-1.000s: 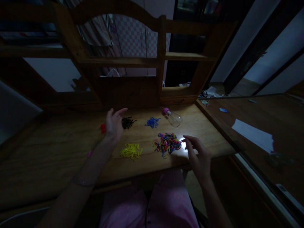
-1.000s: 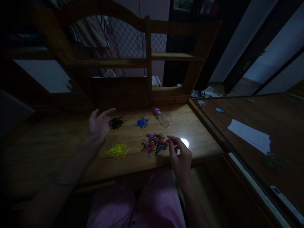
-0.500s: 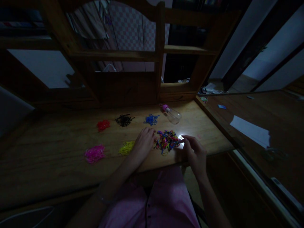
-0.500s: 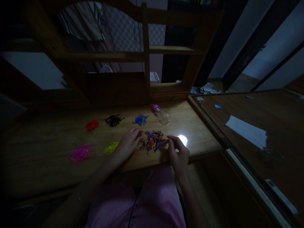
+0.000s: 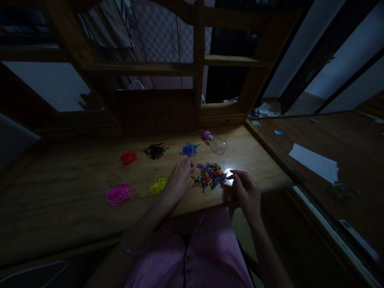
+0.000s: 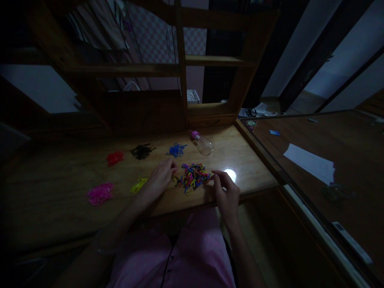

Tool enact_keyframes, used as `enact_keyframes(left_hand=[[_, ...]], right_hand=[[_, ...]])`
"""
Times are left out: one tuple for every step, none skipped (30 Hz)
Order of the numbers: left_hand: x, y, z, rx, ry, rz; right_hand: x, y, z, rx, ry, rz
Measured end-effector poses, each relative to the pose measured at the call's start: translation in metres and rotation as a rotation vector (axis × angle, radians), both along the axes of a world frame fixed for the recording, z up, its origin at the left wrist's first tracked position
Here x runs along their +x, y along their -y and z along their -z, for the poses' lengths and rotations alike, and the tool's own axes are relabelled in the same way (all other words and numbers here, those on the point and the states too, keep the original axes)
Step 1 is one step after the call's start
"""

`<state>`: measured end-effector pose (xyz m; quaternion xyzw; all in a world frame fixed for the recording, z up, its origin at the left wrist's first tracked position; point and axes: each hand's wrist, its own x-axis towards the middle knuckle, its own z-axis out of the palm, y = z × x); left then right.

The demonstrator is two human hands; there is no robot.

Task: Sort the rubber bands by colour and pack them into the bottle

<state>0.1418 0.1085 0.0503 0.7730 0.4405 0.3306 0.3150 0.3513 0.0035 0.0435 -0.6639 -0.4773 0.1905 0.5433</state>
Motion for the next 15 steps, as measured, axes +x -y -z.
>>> enact_keyframes(left_hand=[[0.001,0.001,-0.004,-0.020,0.050,0.002],[0.002,0.003,-0.009,-0.042,0.100,0.011],[0.003,0.005,-0.012,-0.068,0.148,0.027],[0.005,0.007,-0.015,-0.104,0.196,0.046],[0.006,0.009,-0.017,-0.154,0.245,0.064],[0.008,0.011,-0.018,-0.215,0.299,0.079],[0.009,0.012,-0.019,-0.284,0.360,0.089],[0.010,0.014,-0.019,-0.354,0.422,0.091],[0.011,0.015,-0.019,-0.413,0.476,0.088],[0.012,0.017,-0.020,-0.458,0.516,0.086],[0.012,0.018,-0.021,-0.487,0.542,0.088],[0.011,0.019,-0.023,-0.504,0.556,0.094],[0.011,0.020,-0.025,-0.514,0.561,0.104],[0.011,0.022,-0.028,-0.516,0.561,0.109],[0.010,0.023,-0.031,-0.511,0.556,0.112]], right_hand=[[0.000,0.000,0.000,-0.007,-0.004,-0.005],[0.000,0.000,0.000,-0.012,-0.006,-0.011],[-0.001,-0.001,-0.001,-0.013,-0.006,-0.015],[-0.001,-0.001,-0.001,-0.011,-0.003,-0.018],[-0.002,-0.002,-0.001,-0.006,0.003,-0.020],[-0.003,-0.002,-0.002,-0.001,0.009,-0.020],[-0.004,-0.003,-0.003,0.001,0.017,-0.021],[-0.005,-0.003,-0.004,0.003,0.026,-0.025],[-0.006,-0.003,-0.006,0.006,0.032,-0.030],[-0.007,-0.003,-0.007,0.010,0.034,-0.039],[-0.009,-0.003,-0.009,0.014,0.033,-0.051],[-0.011,-0.003,-0.012,0.017,0.028,-0.069],[-0.014,-0.003,-0.014,0.018,0.019,-0.092],[-0.017,-0.003,-0.016,0.016,0.005,-0.122],[-0.021,-0.003,-0.018,0.010,-0.015,-0.157]])
